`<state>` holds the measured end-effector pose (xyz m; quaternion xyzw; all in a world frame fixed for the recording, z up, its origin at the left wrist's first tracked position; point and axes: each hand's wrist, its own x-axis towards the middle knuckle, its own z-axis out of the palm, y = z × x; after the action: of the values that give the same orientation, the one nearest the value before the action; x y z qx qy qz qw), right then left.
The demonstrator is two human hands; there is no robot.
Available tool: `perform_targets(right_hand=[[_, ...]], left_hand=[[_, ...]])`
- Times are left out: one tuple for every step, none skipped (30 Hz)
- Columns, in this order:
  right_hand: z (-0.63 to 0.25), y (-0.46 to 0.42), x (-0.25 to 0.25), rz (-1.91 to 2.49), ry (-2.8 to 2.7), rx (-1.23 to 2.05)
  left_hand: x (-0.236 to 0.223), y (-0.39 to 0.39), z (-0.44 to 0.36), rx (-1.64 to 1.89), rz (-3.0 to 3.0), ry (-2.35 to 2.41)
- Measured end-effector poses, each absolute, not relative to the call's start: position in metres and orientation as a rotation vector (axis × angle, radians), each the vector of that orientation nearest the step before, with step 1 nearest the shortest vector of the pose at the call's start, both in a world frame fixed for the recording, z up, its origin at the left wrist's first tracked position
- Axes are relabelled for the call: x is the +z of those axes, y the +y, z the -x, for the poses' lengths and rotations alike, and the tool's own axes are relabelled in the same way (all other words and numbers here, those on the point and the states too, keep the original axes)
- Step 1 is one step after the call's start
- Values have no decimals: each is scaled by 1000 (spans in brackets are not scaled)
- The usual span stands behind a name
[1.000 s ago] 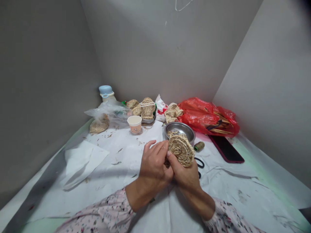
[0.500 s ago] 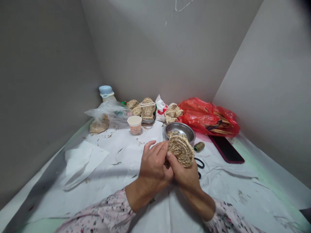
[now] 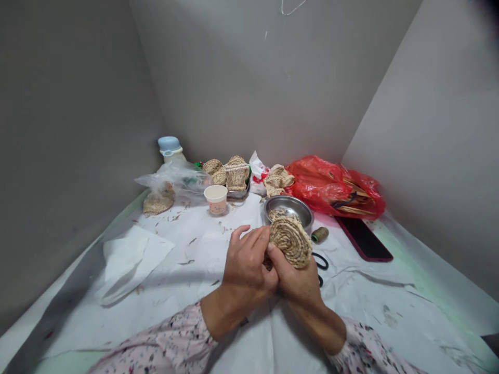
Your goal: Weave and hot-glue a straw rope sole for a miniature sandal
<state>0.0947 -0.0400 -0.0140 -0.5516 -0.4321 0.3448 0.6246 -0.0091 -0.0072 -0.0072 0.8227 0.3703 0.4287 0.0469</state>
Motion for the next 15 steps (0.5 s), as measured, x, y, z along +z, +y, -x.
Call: perform_targets(right_hand=[[-95,-40,-14,1268,-993,791],[-95,-40,-13,1268,-992,791],[-94,-40,-13,1267,-992,791],[-94,-40,-13,1266,-991,792],[-94,-40,-13,1265,-989,793],[-94,-39,-13,1264,-987,794],[-94,-39,-13,1265,-984,793],[-94,-38,-14,1267,-981,792],[-94,-38,-14,1267,-980,793],[-94,-38,-15,1266,-978,792],[-94,-38,-15,1267,-977,791],[-94,-38,-16,1267,-977,788],[-94,-38,-16,1268,-977,788],[-94,-38,-16,1266,-979,787],[-94,-38,-16,1263,-982,785]], left_hand=[[-7,-7,9,1313,-2513,1130],[-7,-7,9,1319,-2516,1129],[-7,-7,9,1324,-2518,1129],[-7,-7,9,1328,-2519,1128],[-6,-8,9,1330,-2519,1127],[-6,-8,9,1332,-2519,1126],[-5,-8,9,1331,-2520,1125],[-5,-8,9,1329,-2520,1124],[-5,-8,9,1329,-2521,1122],[-5,-7,9,1330,-2522,1118],[-6,-7,9,1331,-2521,1116],[-6,-7,9,1332,-2519,1115],[-7,-7,10,1333,-2518,1114],[-7,-7,9,1332,-2516,1115],[-8,-7,9,1331,-2514,1116]])
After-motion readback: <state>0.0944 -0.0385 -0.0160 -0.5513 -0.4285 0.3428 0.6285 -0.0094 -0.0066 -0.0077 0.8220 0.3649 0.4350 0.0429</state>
